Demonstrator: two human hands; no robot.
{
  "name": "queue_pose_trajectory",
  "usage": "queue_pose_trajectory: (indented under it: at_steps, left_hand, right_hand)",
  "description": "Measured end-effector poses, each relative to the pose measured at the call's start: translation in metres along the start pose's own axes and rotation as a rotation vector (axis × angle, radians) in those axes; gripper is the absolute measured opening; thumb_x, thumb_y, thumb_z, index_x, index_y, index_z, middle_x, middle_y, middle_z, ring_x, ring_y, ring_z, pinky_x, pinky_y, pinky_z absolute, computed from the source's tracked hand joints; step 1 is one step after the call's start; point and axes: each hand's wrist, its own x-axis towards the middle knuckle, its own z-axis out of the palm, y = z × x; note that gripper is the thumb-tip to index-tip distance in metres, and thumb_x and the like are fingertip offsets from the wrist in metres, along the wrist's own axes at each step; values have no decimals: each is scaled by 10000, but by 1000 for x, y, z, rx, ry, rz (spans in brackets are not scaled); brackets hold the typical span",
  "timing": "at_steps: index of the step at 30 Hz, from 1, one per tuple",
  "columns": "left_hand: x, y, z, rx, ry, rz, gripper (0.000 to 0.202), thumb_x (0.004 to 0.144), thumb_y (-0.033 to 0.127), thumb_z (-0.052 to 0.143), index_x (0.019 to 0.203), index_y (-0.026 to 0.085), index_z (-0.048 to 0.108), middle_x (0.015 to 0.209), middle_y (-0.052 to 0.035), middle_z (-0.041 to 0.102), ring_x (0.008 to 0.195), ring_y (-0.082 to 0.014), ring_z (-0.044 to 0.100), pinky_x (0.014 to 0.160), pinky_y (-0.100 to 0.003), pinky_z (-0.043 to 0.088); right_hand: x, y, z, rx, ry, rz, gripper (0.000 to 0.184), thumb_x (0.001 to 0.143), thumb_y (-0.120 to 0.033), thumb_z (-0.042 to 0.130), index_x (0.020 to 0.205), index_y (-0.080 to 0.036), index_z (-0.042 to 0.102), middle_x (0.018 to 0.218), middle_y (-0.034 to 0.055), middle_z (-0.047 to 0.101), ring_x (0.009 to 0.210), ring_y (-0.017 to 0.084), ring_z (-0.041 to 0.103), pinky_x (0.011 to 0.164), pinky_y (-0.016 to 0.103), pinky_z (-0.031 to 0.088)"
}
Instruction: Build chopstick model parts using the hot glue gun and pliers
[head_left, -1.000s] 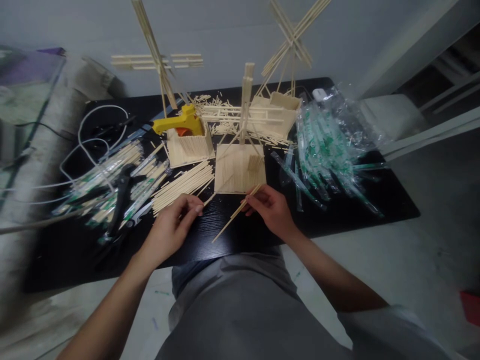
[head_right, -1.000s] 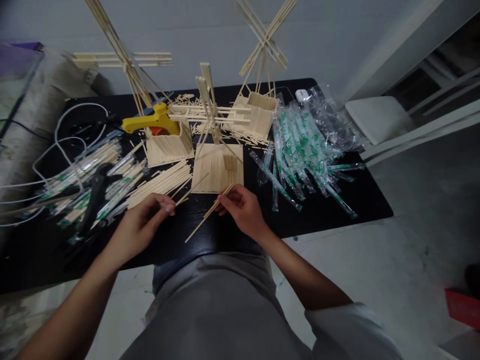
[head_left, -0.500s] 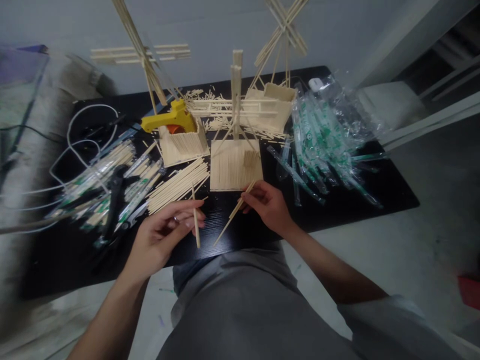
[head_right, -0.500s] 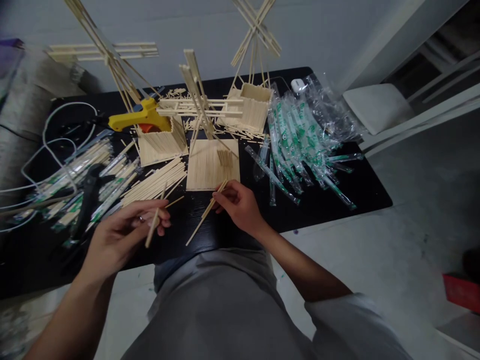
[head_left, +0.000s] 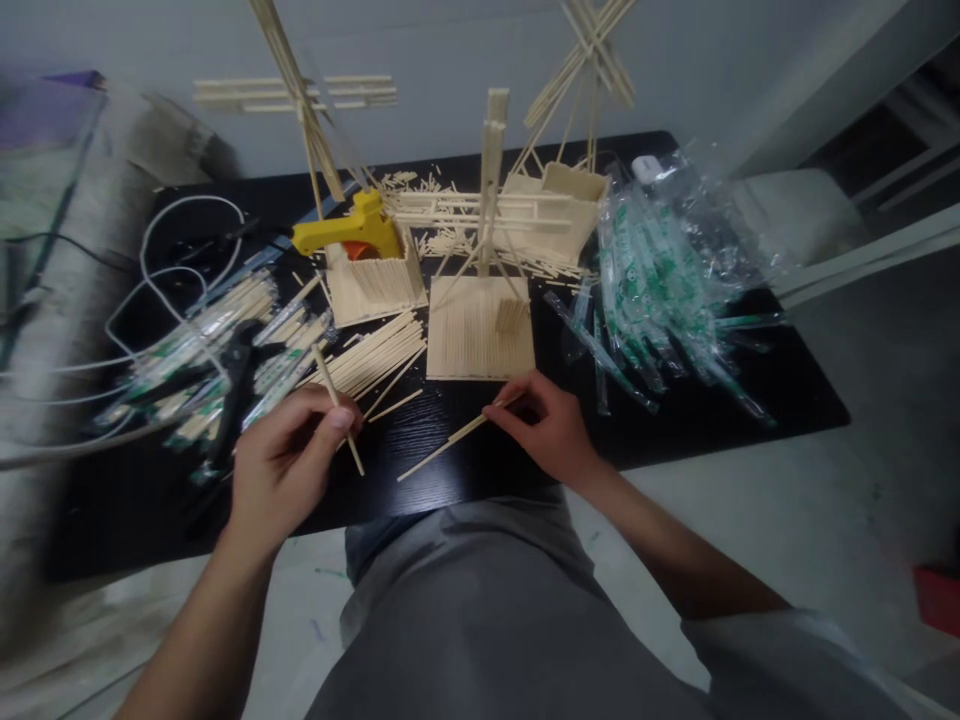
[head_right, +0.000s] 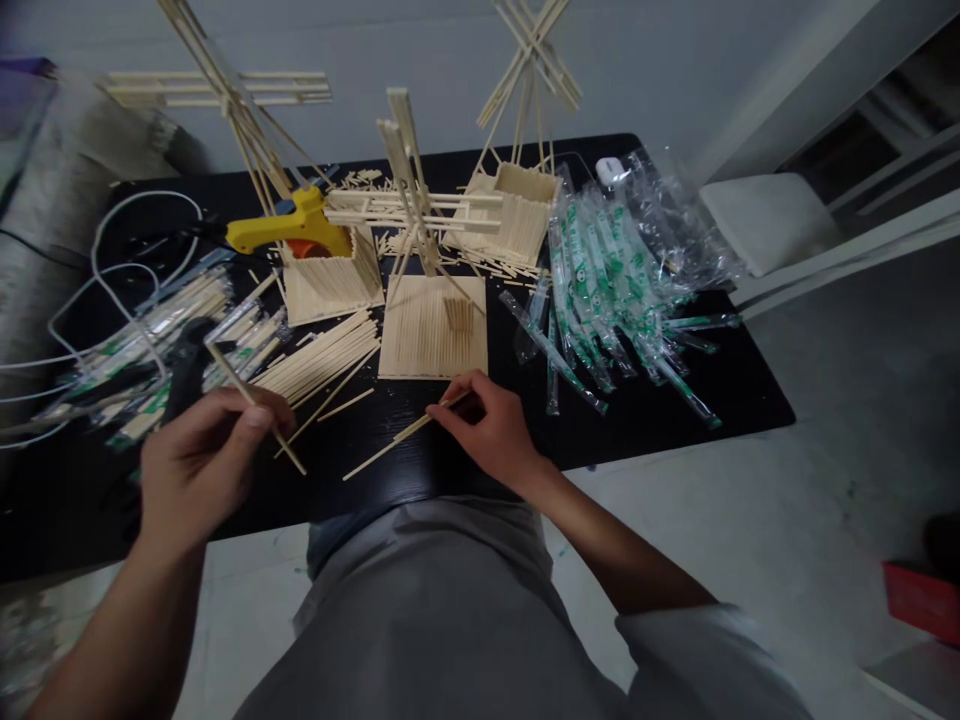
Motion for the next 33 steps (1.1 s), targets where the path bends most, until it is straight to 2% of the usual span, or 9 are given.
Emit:
queue_pose_trajectory:
  at_steps: [3, 6, 9, 12, 14, 17, 24, 30, 33]
  left_hand:
    - [0, -5, 1, 63, -86, -17, 242, 990, 368, 643, 838, 199, 723, 675, 11, 695, 556, -119, 612, 547, -244, 476]
    - [-2, -7, 8, 123, -176, 41, 204, 990, 358, 654, 946, 202, 779, 881, -29, 803, 755, -153, 736, 711, -240, 555]
    - [-6, -5, 19, 98, -358, 112, 223, 1029, 351, 615, 1069, 219, 790, 985, -45, 806, 856, -165, 755, 800, -248, 572]
    - [-13, 1, 30, 97, -514, 186, 259, 1056, 369, 577, 1095, 227, 790, 920, -42, 772, 821, -161, 735, 751, -252, 556]
    - [-17, 3, 34, 101, -574, 220, 269, 1063, 379, 566, 1087, 225, 785, 917, -42, 758, 840, -163, 734, 748, -253, 547]
    - [-21, 0, 30, 102, -577, 212, 255, 1053, 390, 586, 1061, 220, 776, 917, -38, 748, 843, -159, 733, 753, -250, 544]
    - [-35, -17, 7, 47, -428, 99, 191, 1027, 352, 636, 994, 220, 770, 879, -33, 749, 761, -137, 710, 707, -224, 542]
    - [-43, -8, 29, -34, -455, 115, 205, 1022, 360, 642, 966, 225, 786, 850, -34, 754, 748, -148, 720, 693, -242, 555]
    - [-43, -5, 35, -51, -463, 140, 206, 1026, 345, 635, 956, 222, 785, 823, -26, 754, 731, -147, 723, 690, -244, 558]
  right_hand:
    - [-3, 0, -6, -337, 31, -187, 166, 914, -346, 794, 870, -244, 670, 867, 47, 738, 868, 242, 698, 838, 419, 583]
    - [-6, -1, -8, -502, 70, -342, 122, 921, -305, 789, 858, -249, 700, 914, 72, 765, 996, 298, 679, 935, 499, 553]
    - [-14, -9, -4, -502, 70, -401, 95, 957, -297, 748, 1045, -261, 740, 1013, 85, 778, 1040, 299, 686, 970, 510, 547]
    - [-23, -21, 3, -331, -161, -393, 316, 959, -337, 765, 1262, -267, 709, 1183, 87, 776, 1082, 262, 727, 962, 436, 583]
    - [-25, -26, 6, -239, -335, -357, 200, 1003, -319, 716, 1193, -263, 747, 1084, 52, 811, 983, 220, 766, 909, 373, 603]
    - [-22, -28, 3, -208, -425, -268, 137, 1029, -329, 682, 1045, -259, 799, 992, 30, 831, 888, 202, 784, 845, 336, 611]
    - [-16, -27, -29, -300, -409, -149, 112, 965, -334, 751, 924, -254, 817, 862, 31, 799, 766, 189, 749, 714, 309, 580]
    - [-21, -43, 1, -355, -764, -116, 165, 1030, -257, 643, 1066, -213, 798, 990, 60, 824, 892, 201, 756, 831, 319, 544]
    - [-17, -51, 17, -315, -859, -24, 223, 1062, -300, 599, 1027, -177, 782, 913, 56, 805, 828, 192, 745, 765, 295, 517]
